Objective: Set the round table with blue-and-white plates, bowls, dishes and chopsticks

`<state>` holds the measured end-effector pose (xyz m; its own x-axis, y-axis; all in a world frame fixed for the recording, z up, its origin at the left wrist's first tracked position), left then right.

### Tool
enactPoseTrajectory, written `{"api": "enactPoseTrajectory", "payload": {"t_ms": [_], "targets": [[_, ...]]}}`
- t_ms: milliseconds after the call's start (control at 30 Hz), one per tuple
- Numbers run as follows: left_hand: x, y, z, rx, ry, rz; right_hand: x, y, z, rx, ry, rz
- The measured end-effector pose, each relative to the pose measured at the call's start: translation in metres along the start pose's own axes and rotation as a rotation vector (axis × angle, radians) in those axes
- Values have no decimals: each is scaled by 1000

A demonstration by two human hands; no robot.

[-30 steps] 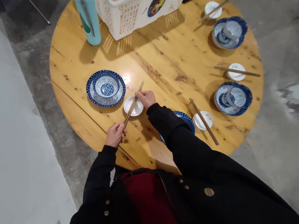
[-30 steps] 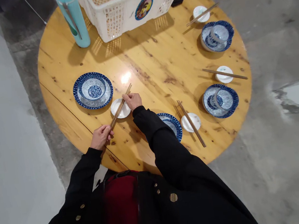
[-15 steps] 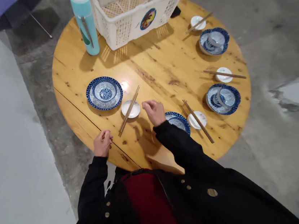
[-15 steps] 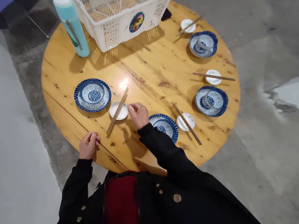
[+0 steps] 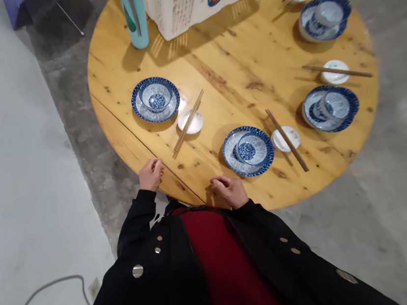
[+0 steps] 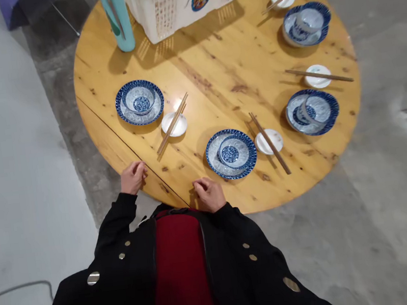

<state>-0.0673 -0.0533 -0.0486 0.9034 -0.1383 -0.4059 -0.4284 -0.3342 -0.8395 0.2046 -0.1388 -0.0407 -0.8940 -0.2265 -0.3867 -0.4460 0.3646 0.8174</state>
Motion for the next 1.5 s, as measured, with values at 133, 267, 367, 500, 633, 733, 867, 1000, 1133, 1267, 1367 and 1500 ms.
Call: {"api": "enactPoseTrajectory", "payload": {"t_ms": [133, 267, 367, 500, 633, 733, 867, 1000, 1133, 1267, 1367, 1500], "targets": [[14, -4, 12, 156, 49, 219, 4, -9, -3, 16, 29, -23], [25, -11, 27, 234, 75, 337, 10, -15, -3, -11, 96, -124], [30, -16, 38, 268, 87, 397, 7, -16, -1, -21, 115, -188], [29, -18, 47, 296, 78, 450, 2, -15, 4, -32, 114, -226], [25, -15, 52, 328, 75, 454, 2, -14, 10, -55, 106, -264], [23, -13, 53, 339, 64, 437, 2, -13, 15, -60, 99, -304], [23, -14, 53, 341, 66, 415, 4, -13, 19, -52, 146, -328], [25, -17, 55, 371, 79, 434, 5, -12, 20, -52, 159, -318], [27, -18, 55, 389, 80, 506, 4, -11, 19, -41, 150, -304], [28, -25, 55, 406, 19, 573, 4, -11, 20, -32, 144, -293], [30, -37, 58, 387, -46, 655, 4, -13, 20, -41, 149, -295], [37, -54, 59, 334, -27, 736, 2, -17, 20, -45, 136, -296]]}}
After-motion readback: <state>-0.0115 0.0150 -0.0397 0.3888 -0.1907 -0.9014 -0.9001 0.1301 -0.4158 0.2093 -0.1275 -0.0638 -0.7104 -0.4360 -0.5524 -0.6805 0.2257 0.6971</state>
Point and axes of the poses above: each hand's wrist, its own z-axis towards the middle knuckle, its own x-axis out of the palm, y = z × x, the point moved 3 cm from there along z, towards the middle knuckle, and after that the axes turned 7 degrees about y, right-handed, at the moved point
